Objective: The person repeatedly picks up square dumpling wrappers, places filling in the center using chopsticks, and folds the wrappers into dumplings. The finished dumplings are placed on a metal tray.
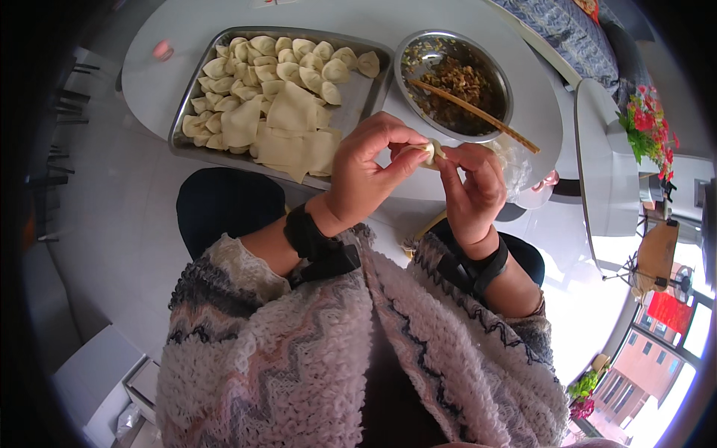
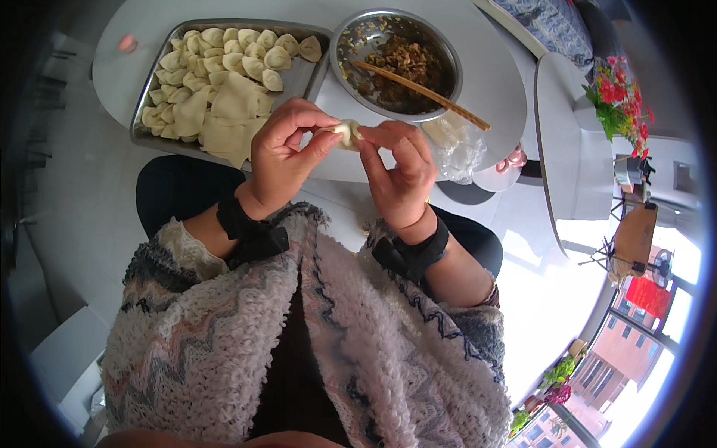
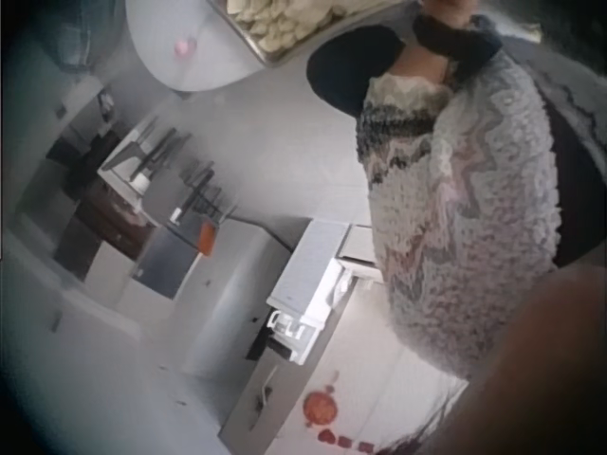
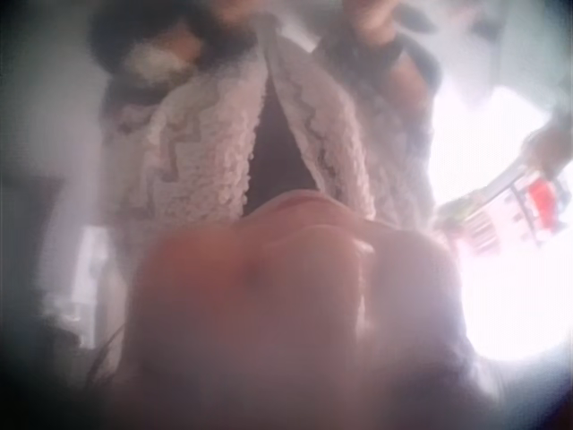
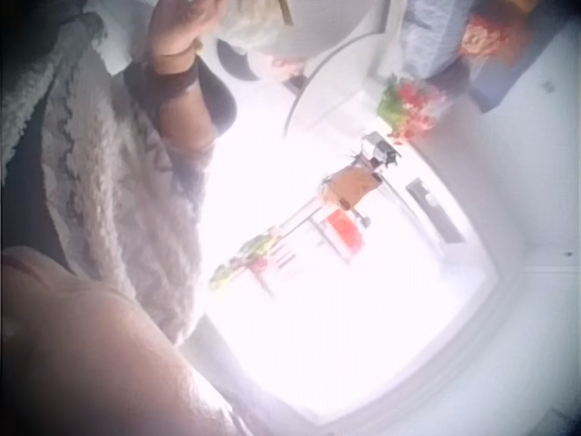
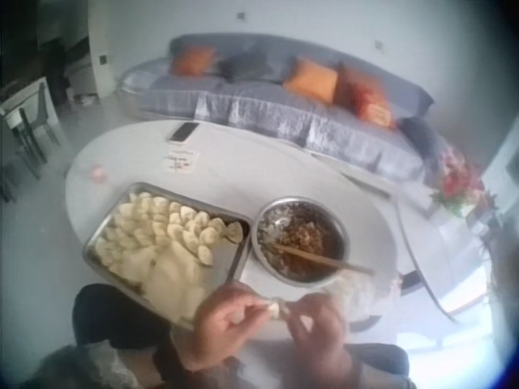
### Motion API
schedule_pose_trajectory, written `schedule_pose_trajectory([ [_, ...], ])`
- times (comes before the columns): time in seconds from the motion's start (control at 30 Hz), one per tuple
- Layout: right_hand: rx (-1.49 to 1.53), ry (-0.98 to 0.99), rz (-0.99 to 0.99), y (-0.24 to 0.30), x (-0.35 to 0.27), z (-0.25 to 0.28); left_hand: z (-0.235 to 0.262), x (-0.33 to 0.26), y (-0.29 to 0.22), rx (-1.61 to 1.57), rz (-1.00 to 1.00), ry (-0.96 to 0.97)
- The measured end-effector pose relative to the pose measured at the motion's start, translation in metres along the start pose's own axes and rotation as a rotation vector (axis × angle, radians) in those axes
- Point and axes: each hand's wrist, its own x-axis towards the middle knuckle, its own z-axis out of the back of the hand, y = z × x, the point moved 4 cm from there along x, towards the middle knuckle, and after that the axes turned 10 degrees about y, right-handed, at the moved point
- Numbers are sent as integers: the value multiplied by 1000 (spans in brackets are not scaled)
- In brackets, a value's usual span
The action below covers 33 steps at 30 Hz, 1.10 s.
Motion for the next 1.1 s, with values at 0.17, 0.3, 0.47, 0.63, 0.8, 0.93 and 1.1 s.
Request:
schedule_pose_trajectory([
  [0.17, 357, -33, -239, -14, -2, -5, -3, 3, -5, 334, -124, 79],
  [0.3, 298, 3, -258, -16, -1, -3, -4, 5, -5, 481, -186, 146],
  [0.47, 238, 35, -255, -16, 3, -4, -6, 6, -1, 590, -226, 259],
  [0.63, 219, 72, -288, -17, 3, -5, -6, 6, 3, 532, -120, 237],
  [0.8, 261, 90, -379, -25, -1, -9, -7, 8, 2, 582, -187, 334],
  [0.93, 296, 134, -347, -28, -2, -14, -7, 7, 6, 640, -192, 398],
  [1.1, 234, 180, -221, -22, 0, -13, -7, 5, 13, 523, -57, 359],
])
